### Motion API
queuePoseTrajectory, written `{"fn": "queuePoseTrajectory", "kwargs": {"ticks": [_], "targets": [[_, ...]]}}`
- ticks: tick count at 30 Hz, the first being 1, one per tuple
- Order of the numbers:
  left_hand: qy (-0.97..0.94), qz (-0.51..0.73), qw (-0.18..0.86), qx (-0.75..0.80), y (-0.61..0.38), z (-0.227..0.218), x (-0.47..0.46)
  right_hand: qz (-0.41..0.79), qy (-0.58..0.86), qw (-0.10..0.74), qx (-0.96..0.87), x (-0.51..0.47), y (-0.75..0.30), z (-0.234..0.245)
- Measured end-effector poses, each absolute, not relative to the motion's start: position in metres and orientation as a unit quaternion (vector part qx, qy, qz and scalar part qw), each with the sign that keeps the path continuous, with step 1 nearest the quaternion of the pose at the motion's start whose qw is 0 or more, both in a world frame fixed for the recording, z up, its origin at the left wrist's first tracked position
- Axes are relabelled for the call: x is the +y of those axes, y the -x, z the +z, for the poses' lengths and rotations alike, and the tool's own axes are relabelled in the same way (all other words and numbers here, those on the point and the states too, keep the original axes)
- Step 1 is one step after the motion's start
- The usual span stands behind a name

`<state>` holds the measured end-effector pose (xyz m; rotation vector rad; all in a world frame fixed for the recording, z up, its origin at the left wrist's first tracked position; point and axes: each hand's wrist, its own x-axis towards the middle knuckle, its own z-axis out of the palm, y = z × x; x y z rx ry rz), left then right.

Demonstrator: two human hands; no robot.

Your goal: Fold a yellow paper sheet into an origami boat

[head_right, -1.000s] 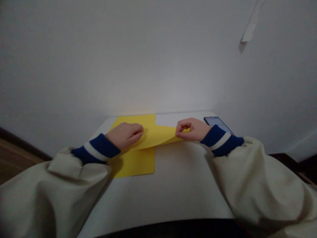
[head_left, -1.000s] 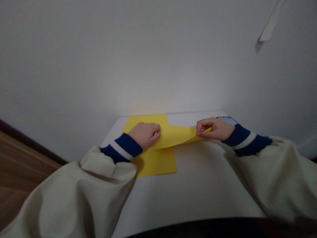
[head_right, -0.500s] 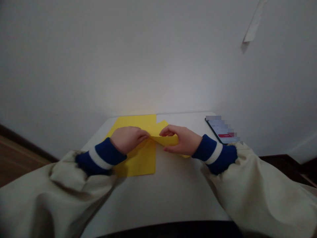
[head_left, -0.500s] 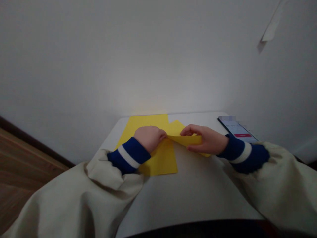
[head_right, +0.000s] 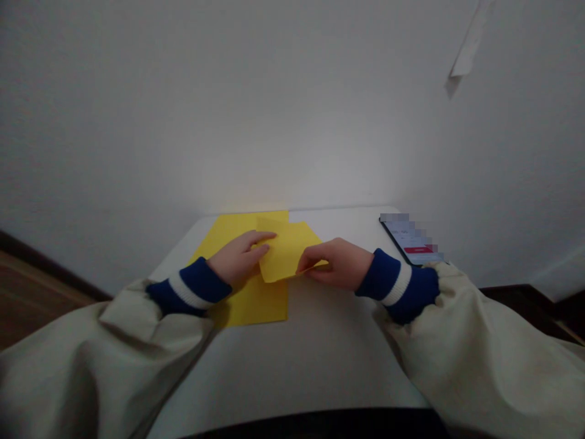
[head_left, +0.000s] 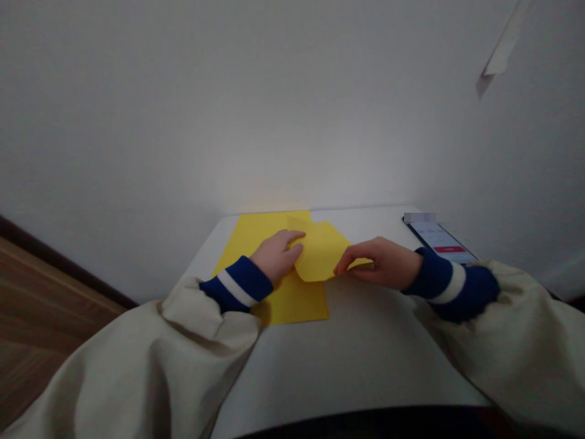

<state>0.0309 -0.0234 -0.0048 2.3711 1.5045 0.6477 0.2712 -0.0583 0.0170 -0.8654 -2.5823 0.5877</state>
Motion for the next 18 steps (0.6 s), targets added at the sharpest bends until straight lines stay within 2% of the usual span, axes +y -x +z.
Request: {"fn": "queuePoseTrajectory", "kwargs": {"ticks": [5,10,14,18], "targets": [[-0.850,0.275,0.177,0.412,-0.038,-0.004,-0.030,0.135,0.323,0.244,-0.904,-0.060,-0.270,0.015],[-0.892,0.300,0.223,0.255,-0.040,0.005,-0.045,-0.037,0.329,0.314,-0.890,-0.058,-0.267,0.019],[-0.898,0.286,0.164,0.290,-0.042,0.008,-0.050,-0.137,0.310,0.388,-0.857,-0.056,-0.266,0.023],[-0.901,0.277,0.122,0.310,-0.044,0.010,-0.051,-0.125,0.333,0.368,-0.859,-0.055,-0.266,0.021]]}}
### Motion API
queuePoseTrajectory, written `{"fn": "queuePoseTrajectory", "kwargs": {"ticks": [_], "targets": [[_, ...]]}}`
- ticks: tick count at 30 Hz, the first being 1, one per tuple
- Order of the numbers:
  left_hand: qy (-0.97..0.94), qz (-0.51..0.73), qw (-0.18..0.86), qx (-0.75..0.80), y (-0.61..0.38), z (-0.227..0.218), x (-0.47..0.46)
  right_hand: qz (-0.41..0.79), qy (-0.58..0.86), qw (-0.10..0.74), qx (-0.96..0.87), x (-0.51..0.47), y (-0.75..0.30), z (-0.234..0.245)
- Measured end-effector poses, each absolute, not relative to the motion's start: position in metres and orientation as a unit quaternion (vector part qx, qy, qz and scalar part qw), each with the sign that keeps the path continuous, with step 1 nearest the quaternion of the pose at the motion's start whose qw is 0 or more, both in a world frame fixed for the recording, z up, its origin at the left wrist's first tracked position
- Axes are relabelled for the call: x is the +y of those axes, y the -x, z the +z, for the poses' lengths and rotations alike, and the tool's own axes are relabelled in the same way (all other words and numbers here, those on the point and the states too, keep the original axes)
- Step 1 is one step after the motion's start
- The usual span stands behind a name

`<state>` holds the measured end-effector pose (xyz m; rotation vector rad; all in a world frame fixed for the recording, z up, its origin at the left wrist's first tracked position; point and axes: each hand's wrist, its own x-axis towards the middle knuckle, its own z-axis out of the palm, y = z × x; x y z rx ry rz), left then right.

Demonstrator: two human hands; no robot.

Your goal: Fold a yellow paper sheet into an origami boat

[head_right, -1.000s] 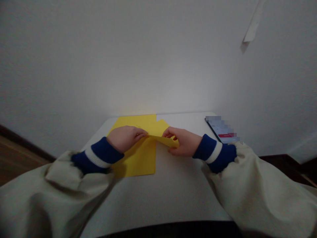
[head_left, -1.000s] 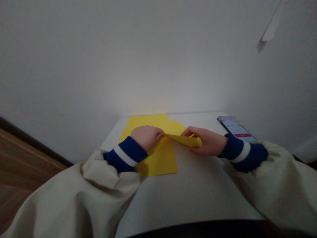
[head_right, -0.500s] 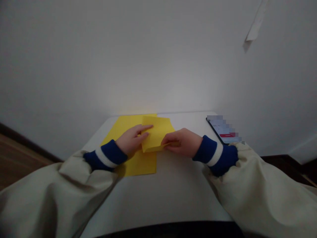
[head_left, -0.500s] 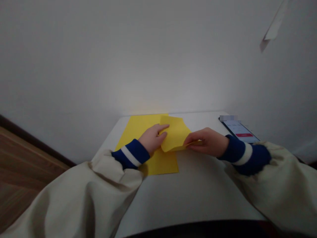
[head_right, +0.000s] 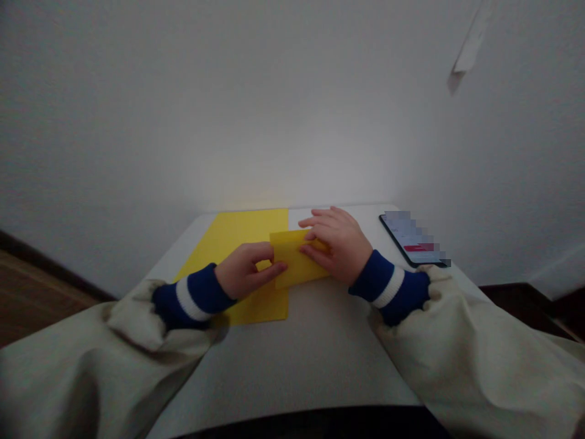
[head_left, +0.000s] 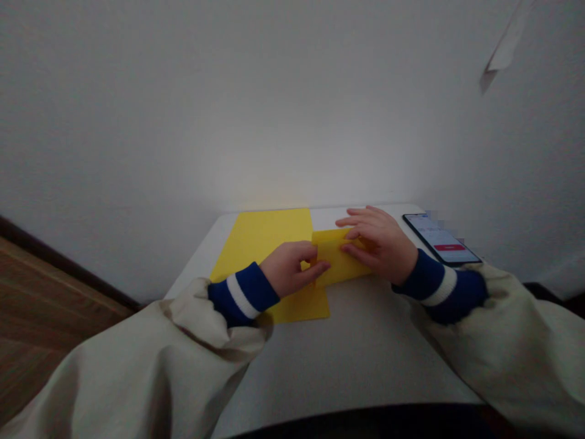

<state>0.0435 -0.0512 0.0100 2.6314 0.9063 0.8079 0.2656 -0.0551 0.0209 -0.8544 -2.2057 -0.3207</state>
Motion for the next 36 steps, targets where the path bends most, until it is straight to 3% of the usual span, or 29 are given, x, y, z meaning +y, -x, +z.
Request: {"fn": "queuePoseTrajectory", "kwargs": {"ticks": [4,10,14,22,28,36], "targets": [[-0.895,0.291,0.129,0.312,-0.044,0.011,-0.052,-0.127,0.363,0.372,-0.845,-0.057,-0.263,0.020],[-0.831,0.420,0.213,0.295,-0.046,0.002,-0.051,-0.114,0.378,0.397,-0.828,-0.059,-0.260,0.023],[-0.814,0.413,0.283,0.295,-0.046,0.001,-0.049,-0.100,0.384,0.395,-0.829,-0.059,-0.260,0.023],[-0.820,0.384,0.265,0.330,-0.046,0.009,-0.049,-0.089,0.372,0.379,-0.843,-0.061,-0.260,0.025],[-0.769,0.376,0.393,0.336,-0.046,0.007,-0.048,-0.087,0.359,0.374,-0.851,-0.060,-0.263,0.027],[-0.730,0.367,0.483,0.315,-0.045,0.007,-0.045,-0.086,0.365,0.364,-0.853,-0.063,-0.262,0.028]]}}
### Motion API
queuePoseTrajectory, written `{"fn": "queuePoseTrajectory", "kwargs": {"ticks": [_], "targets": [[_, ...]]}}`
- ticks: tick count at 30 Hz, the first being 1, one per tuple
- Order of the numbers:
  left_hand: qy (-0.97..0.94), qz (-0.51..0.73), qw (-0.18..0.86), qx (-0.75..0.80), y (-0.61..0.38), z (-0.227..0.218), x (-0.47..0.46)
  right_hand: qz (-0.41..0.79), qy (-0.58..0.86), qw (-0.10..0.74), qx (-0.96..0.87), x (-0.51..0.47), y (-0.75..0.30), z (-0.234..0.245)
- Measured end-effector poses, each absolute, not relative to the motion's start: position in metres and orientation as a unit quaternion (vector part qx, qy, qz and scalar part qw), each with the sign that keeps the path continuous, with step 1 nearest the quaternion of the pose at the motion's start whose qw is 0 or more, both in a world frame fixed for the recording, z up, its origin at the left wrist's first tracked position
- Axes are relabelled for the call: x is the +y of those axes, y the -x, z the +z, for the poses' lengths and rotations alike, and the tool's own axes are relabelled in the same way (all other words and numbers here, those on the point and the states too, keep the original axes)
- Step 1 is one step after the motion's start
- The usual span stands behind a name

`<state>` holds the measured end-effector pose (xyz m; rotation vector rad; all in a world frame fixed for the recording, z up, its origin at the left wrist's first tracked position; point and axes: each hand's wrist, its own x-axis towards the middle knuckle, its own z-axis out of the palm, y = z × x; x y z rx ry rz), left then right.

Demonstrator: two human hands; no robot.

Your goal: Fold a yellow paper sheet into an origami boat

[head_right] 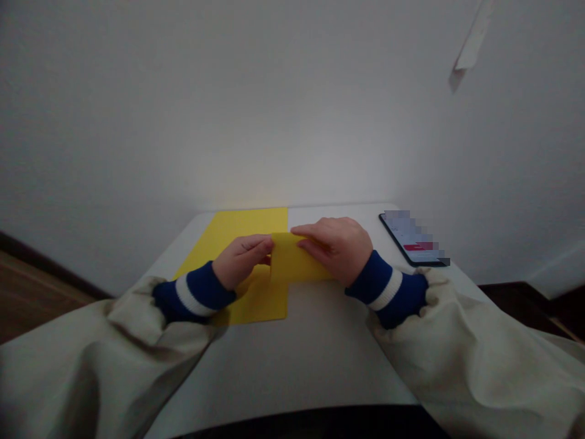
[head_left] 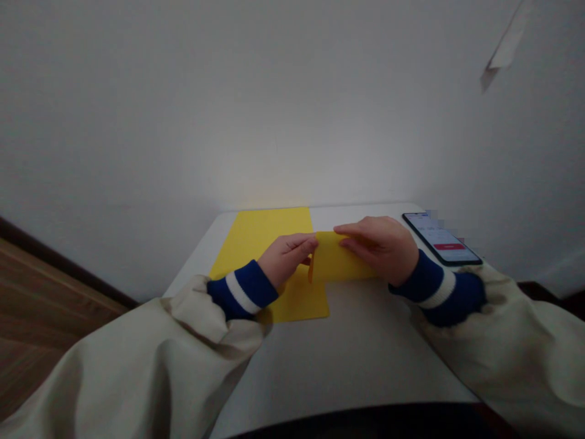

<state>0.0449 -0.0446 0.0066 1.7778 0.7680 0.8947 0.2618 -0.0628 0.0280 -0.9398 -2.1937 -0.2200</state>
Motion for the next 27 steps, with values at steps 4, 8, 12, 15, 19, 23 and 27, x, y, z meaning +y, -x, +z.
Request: {"fn": "queuePoseTrajectory", "kwargs": {"ticks": [4,8,12,15,19,23,27], "targets": [[-0.692,0.369,0.531,0.322,-0.0463,0.0076,-0.0438,-0.071,0.367,0.375,-0.848,-0.0658,-0.2589,0.0281],[-0.640,0.368,0.600,0.308,-0.0475,0.0033,-0.0420,-0.056,0.361,0.390,-0.845,-0.0661,-0.2581,0.0261],[-0.606,0.349,0.657,0.281,-0.0487,-0.0004,-0.0410,-0.050,0.365,0.379,-0.849,-0.0665,-0.2586,0.0260],[-0.601,0.355,0.657,0.285,-0.0490,-0.0003,-0.0414,-0.052,0.367,0.376,-0.849,-0.0671,-0.2587,0.0265],[-0.584,0.362,0.673,0.273,-0.0492,0.0010,-0.0423,-0.060,0.365,0.380,-0.848,-0.0674,-0.2587,0.0267],[-0.578,0.361,0.683,0.261,-0.0511,0.0011,-0.0427,-0.066,0.357,0.380,-0.851,-0.0673,-0.2586,0.0268],[-0.603,0.358,0.666,0.253,-0.0529,0.0007,-0.0418,-0.073,0.370,0.372,-0.848,-0.0672,-0.2584,0.0267]]}}
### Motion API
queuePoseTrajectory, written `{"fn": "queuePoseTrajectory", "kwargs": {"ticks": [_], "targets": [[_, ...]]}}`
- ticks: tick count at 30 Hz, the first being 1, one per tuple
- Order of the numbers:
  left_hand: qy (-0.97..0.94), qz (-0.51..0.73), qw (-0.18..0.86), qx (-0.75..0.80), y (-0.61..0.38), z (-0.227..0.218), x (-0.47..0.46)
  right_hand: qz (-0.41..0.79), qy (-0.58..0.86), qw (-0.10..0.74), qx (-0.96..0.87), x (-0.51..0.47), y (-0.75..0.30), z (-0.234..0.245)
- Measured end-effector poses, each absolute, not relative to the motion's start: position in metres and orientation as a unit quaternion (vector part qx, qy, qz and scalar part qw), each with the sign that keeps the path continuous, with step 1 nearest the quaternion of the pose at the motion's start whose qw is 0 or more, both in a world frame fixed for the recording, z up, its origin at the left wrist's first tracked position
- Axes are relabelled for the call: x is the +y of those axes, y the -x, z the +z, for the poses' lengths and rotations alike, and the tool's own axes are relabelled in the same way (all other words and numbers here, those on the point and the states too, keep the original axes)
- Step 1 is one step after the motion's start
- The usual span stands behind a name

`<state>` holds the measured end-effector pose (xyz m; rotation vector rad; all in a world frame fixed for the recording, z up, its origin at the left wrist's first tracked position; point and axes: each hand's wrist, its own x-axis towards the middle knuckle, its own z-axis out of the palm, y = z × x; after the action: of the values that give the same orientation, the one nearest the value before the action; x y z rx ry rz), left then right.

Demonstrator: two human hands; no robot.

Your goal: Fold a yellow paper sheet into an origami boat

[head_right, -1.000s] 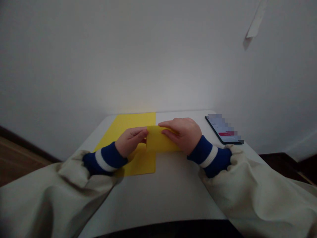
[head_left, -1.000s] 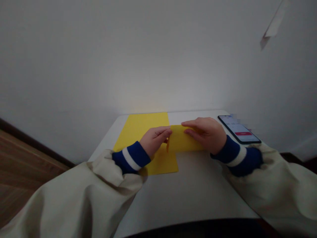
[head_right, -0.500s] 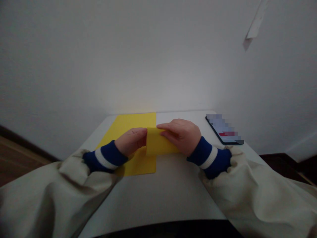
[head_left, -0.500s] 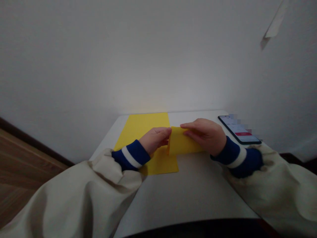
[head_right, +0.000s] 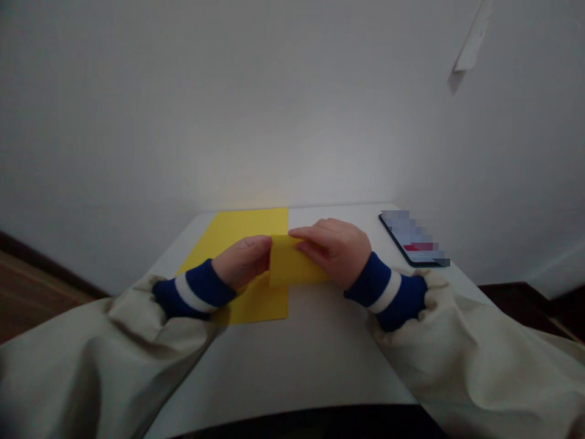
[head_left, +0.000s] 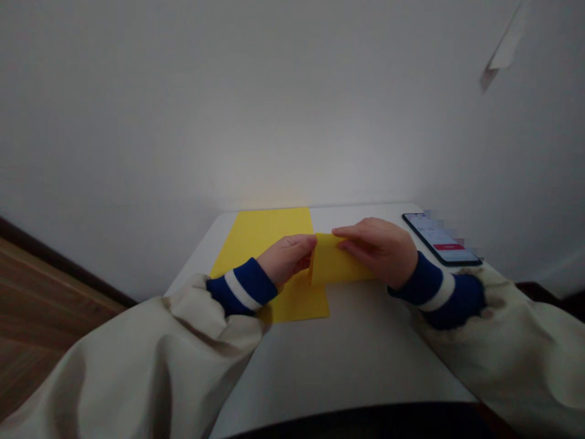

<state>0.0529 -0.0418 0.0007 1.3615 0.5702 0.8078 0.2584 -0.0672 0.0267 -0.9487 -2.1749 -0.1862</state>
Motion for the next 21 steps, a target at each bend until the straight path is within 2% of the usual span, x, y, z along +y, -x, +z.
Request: {"fn": "queuePoseTrajectory", "kwargs": {"ticks": [3,7,9,16,21], "targets": [[-0.676,0.359,0.589,0.261,-0.052,0.004,-0.043,-0.079,0.380,0.375,-0.842,-0.068,-0.258,0.027],[-0.799,0.354,0.366,0.319,-0.052,0.012,-0.048,-0.090,0.371,0.372,-0.846,-0.069,-0.257,0.029],[-0.820,0.364,0.306,0.317,-0.053,0.015,-0.051,-0.099,0.369,0.367,-0.848,-0.069,-0.257,0.029],[-0.822,0.386,0.247,0.339,-0.051,0.015,-0.052,-0.117,0.383,0.361,-0.842,-0.060,-0.264,0.026],[-0.798,0.410,0.228,0.379,-0.048,0.013,-0.054,-0.093,0.398,0.396,-0.823,-0.056,-0.265,0.021]]}}
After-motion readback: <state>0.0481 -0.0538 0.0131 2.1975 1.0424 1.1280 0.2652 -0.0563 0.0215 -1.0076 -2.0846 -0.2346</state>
